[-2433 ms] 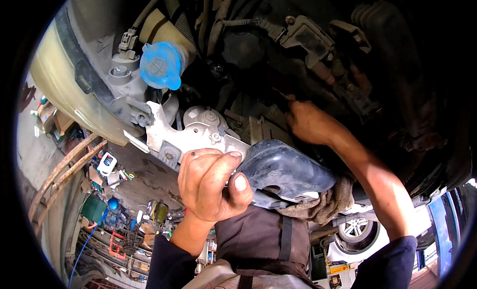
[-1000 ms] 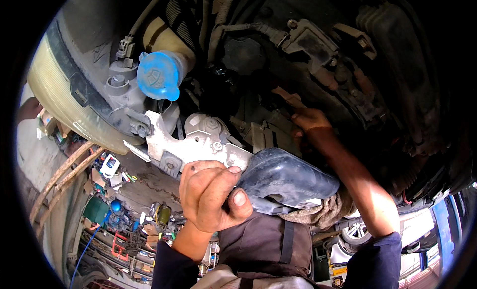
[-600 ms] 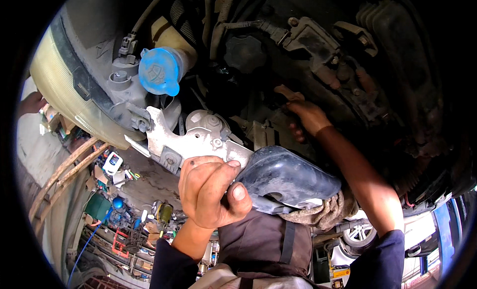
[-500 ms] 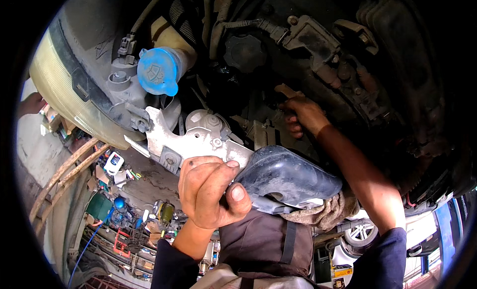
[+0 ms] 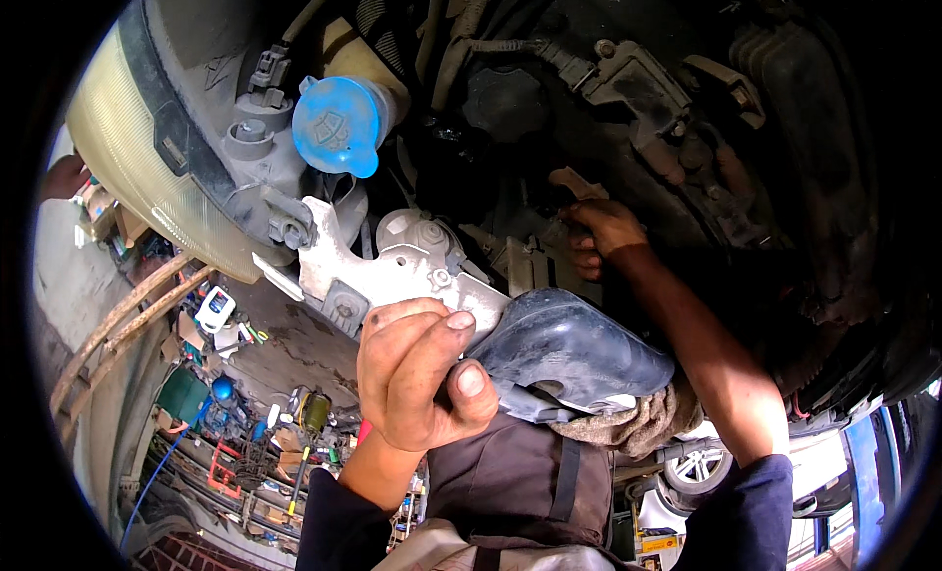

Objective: The person works on a car engine with the hood open, handling small metal parts and using a wrench to tighten bolts. Another person stands nearby holding a phone, occasionally illuminating the engine bay. The person manipulates a bolt and a wrench, reaching into the engine compartment to perform adjustments.

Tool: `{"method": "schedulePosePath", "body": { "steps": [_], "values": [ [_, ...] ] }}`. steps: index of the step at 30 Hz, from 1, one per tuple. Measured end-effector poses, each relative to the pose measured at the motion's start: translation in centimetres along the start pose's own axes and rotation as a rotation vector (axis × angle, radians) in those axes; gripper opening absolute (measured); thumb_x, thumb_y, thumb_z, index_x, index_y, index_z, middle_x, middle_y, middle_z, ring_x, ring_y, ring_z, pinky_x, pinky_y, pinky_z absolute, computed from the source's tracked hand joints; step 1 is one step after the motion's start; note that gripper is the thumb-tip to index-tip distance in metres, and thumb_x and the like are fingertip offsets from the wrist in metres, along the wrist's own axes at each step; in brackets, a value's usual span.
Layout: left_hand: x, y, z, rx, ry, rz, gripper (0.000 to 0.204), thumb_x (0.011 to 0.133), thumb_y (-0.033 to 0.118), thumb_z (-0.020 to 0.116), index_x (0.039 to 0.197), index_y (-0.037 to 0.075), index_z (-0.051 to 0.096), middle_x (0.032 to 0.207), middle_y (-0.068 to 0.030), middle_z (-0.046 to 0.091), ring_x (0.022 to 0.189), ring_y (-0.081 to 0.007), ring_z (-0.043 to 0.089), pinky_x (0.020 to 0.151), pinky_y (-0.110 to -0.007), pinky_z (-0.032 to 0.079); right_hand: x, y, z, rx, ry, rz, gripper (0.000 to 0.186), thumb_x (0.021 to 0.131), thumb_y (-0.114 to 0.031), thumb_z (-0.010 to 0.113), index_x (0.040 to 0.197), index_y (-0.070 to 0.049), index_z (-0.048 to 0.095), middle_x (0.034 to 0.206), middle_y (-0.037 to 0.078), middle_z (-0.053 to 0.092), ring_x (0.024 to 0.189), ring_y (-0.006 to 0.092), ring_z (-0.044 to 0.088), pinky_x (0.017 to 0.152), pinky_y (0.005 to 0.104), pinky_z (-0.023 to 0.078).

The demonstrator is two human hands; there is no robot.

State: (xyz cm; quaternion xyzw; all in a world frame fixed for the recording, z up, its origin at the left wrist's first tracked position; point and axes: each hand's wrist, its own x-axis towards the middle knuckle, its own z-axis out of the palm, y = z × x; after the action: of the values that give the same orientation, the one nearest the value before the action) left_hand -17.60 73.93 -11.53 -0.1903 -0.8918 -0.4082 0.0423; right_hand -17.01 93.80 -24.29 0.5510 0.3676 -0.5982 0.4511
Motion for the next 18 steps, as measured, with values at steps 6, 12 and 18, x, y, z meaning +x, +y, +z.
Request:
{"method": "schedulePosePath", "body": {
  "steps": [6, 12, 18],
  "values": [
    [0.0, -0.1, 0.2, -0.011, 0.067, -0.019, 0.022, 0.081, 0.011, 0.054, 0.098, -0.003, 0.056, 0.084, -0.0123, 0.054, 0.065, -0.0250, 0.056, 0.058, -0.034, 0.048, -1.2, -0.7, -0.1, -0.008, 0.025, 0.052, 0.023, 0.084, -0.020, 0.049, 0.100, -0.007, 0.057, 0.054, 0.000, 0.033, 0.040, 0.0122, 0.029, 0.038, 0.0295, 0.022],
    [1.1, 0.0, 0.6, -0.060, 0.034, -0.026, 0.013, 0.078, 0.008, 0.054, 0.086, -0.002, 0.057, 0.077, -0.0111, 0.055, 0.060, -0.0241, 0.055, 0.055, -0.032, 0.047, -2.7, -0.7, 0.1, 0.080, -0.062, -0.032, 0.026, 0.087, -0.021, 0.047, 0.102, -0.002, 0.054, 0.057, 0.001, 0.038, 0.044, 0.0120, 0.033, 0.039, 0.0281, 0.026],
    [5.1, 0.9, 0.2, -0.107, -0.454, -0.275, 0.033, 0.075, 0.033, 0.067, 0.073, 0.003, 0.054, 0.067, -0.0070, 0.049, 0.054, -0.0231, 0.051, 0.047, -0.034, 0.041, -6.2, -1.8, 2.8, 0.098, -0.104, -0.100, 0.024, 0.088, -0.019, 0.044, 0.103, -0.001, 0.051, 0.061, 0.003, 0.045, 0.047, 0.0116, 0.038, 0.041, 0.0256, 0.030]
  ]
}}
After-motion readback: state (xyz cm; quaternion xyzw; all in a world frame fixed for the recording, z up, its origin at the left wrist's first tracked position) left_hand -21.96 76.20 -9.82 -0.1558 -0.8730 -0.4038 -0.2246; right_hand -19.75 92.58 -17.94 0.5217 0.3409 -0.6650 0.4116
